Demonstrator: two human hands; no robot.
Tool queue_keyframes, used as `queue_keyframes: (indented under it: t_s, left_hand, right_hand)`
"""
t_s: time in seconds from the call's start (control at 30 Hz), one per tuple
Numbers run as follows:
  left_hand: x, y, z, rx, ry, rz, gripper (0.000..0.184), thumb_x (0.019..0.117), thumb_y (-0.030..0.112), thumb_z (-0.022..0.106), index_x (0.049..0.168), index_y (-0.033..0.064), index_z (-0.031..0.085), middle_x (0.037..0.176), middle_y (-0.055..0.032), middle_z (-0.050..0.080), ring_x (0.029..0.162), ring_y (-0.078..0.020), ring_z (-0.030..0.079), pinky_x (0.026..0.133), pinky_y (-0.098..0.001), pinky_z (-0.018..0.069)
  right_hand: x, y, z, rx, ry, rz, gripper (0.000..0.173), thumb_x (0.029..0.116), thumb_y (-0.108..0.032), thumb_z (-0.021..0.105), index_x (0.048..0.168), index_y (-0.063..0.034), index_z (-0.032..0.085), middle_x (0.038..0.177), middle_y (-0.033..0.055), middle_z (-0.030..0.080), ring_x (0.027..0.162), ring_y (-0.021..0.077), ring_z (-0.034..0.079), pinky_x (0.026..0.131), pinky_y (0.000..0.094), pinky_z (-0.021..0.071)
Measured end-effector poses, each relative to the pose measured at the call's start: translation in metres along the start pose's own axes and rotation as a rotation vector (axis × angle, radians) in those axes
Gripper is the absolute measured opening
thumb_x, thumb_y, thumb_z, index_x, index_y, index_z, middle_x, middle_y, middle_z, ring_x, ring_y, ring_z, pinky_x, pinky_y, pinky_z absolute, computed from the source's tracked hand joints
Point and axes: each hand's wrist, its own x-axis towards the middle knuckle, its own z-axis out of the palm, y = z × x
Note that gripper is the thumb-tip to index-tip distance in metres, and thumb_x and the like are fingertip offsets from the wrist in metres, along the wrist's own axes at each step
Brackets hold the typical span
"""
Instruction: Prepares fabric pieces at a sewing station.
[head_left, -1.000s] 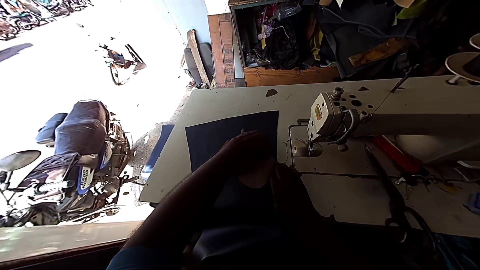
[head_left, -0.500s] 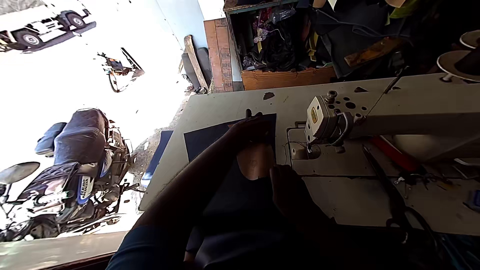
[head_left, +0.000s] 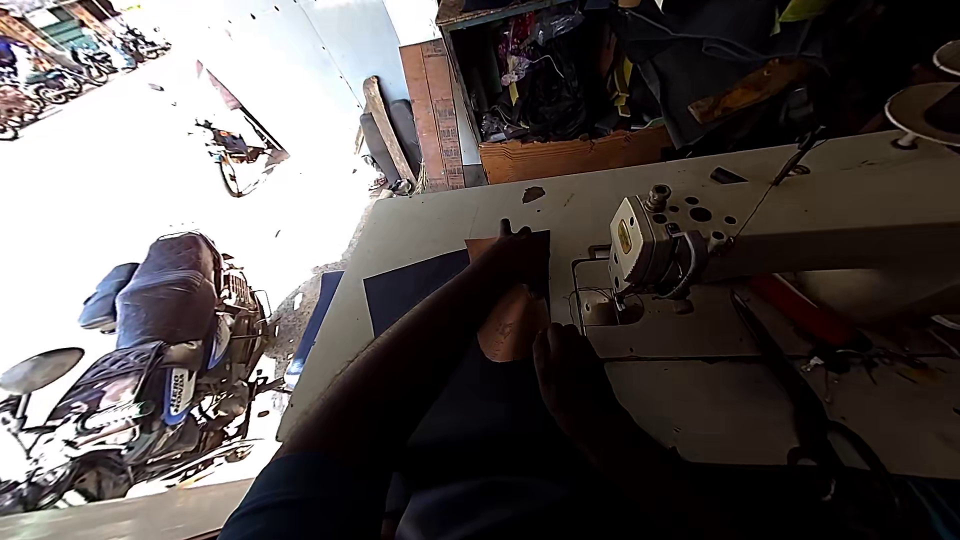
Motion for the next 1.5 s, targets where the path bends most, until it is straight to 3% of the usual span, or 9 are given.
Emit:
queue_keyframes:
  t_s: [0.1, 0.13, 0.33, 0.8, 0.93, 1.07, 1.2, 1.33, 1.5]
  left_hand:
    - [0.004, -0.002, 0.004, 0.073, 0.021, 0.002, 0.046, 0.0774, 0.059, 0.083, 0.103, 0.0205, 0.078, 0.112, -0.0028, 0.072, 0.124, -0.0347, 0.056, 0.104, -0.0755, 0.0321]
    - [0.004, -0.002, 0.003, 0.081, 0.012, -0.004, 0.043, 0.0796, 0.057, 0.083, 0.103, 0.0202, 0.078, 0.111, -0.0033, 0.072, 0.125, -0.0359, 0.055, 0.103, -0.0763, 0.032]
    - [0.013, -0.014, -0.018, 0.129, 0.042, -0.01, 0.018, 0.0937, 0.039, 0.071, 0.103, 0.0247, 0.077, 0.114, -0.0021, 0.07, 0.131, -0.0379, 0.05, 0.103, -0.0778, 0.0317]
    - [0.053, -0.012, -0.018, 0.219, 0.053, 0.125, 0.016, 0.0901, 0.033, 0.076, 0.099, 0.0209, 0.076, 0.117, -0.0056, 0.065, 0.127, -0.0371, 0.05, 0.101, -0.0725, 0.0367]
    - [0.053, -0.006, -0.018, 0.223, 0.064, 0.097, 0.017, 0.0887, 0.031, 0.077, 0.102, 0.0199, 0.076, 0.119, -0.0055, 0.065, 0.129, -0.0366, 0.05, 0.104, -0.0726, 0.036]
    - [0.054, -0.011, -0.017, 0.219, 0.102, 0.059, 0.026, 0.0824, 0.037, 0.083, 0.101, 0.0198, 0.076, 0.12, -0.0055, 0.065, 0.129, -0.0367, 0.05, 0.103, -0.0736, 0.0361]
    - [0.058, -0.023, -0.017, 0.173, 0.131, -0.006, 0.042, 0.0767, 0.047, 0.087, 0.107, 0.0198, 0.077, 0.127, -0.0071, 0.063, 0.134, -0.0381, 0.047, 0.105, -0.0757, 0.032]
    - [0.06, -0.038, -0.015, 0.112, 0.143, -0.015, 0.065, 0.0704, 0.066, 0.084, 0.113, 0.0176, 0.074, 0.123, -0.0079, 0.066, 0.13, -0.0367, 0.051, 0.104, -0.0736, 0.0335]
    - [0.059, -0.058, -0.016, -0.141, 0.051, 0.015, 0.035, 0.0918, 0.04, 0.076, 0.12, 0.0198, 0.071, 0.121, -0.0066, 0.068, 0.129, -0.0368, 0.052, 0.096, -0.0714, 0.0392]
  right_hand:
    - [0.001, 0.0, -0.001, -0.018, -0.069, -0.011, 0.024, 0.098, -0.007, 0.055, 0.112, -0.0026, 0.074, 0.128, 0.0205, 0.064, 0.126, 0.0359, 0.06, 0.1, 0.0466, 0.0538]
    - [0.002, 0.001, -0.001, -0.025, -0.073, -0.023, 0.024, 0.0976, -0.007, 0.055, 0.112, -0.0018, 0.073, 0.128, 0.0211, 0.066, 0.127, 0.0362, 0.06, 0.103, 0.0461, 0.053]
    - [0.011, 0.002, -0.01, -0.024, -0.132, -0.019, 0.024, 0.098, -0.006, 0.054, 0.111, 0.0006, 0.072, 0.117, 0.0206, 0.07, 0.119, 0.0332, 0.066, 0.101, 0.0411, 0.0545]
    - [0.036, 0.011, -0.01, 0.041, -0.132, 0.02, 0.015, 0.0949, -0.005, 0.059, 0.104, -0.005, 0.071, 0.09, 0.0114, 0.066, 0.087, 0.0267, 0.068, 0.076, 0.0364, 0.0578]
    - [0.04, 0.012, 0.001, 0.009, -0.086, 0.04, 0.029, 0.0967, -0.005, 0.059, 0.123, -0.0025, 0.07, 0.098, 0.0135, 0.068, 0.089, 0.0268, 0.068, 0.075, 0.036, 0.0582]
    - [0.05, 0.017, 0.001, 0.056, -0.146, 0.049, 0.016, 0.0945, -0.008, 0.059, 0.102, -0.0041, 0.073, 0.1, 0.0126, 0.063, 0.093, 0.028, 0.064, 0.073, 0.0387, 0.055]
    - [0.06, 0.019, -0.004, 0.104, -0.31, 0.074, 0.029, 0.0979, -0.012, 0.054, 0.121, -0.002, 0.068, 0.147, 0.0223, 0.054, 0.143, 0.0357, 0.047, 0.111, 0.0485, 0.0461]
    - [0.069, 0.022, -0.009, 0.123, -0.411, 0.071, 0.038, 0.0964, -0.013, 0.054, 0.13, 0.0028, 0.06, 0.142, 0.0255, 0.056, 0.14, 0.0374, 0.049, 0.116, 0.0483, 0.0407]
    - [0.076, 0.022, -0.015, 0.131, -0.473, 0.079, 0.045, 0.0935, -0.013, 0.055, 0.135, 0.0037, 0.055, 0.144, 0.0241, 0.055, 0.142, 0.0371, 0.047, 0.116, 0.0481, 0.0388]
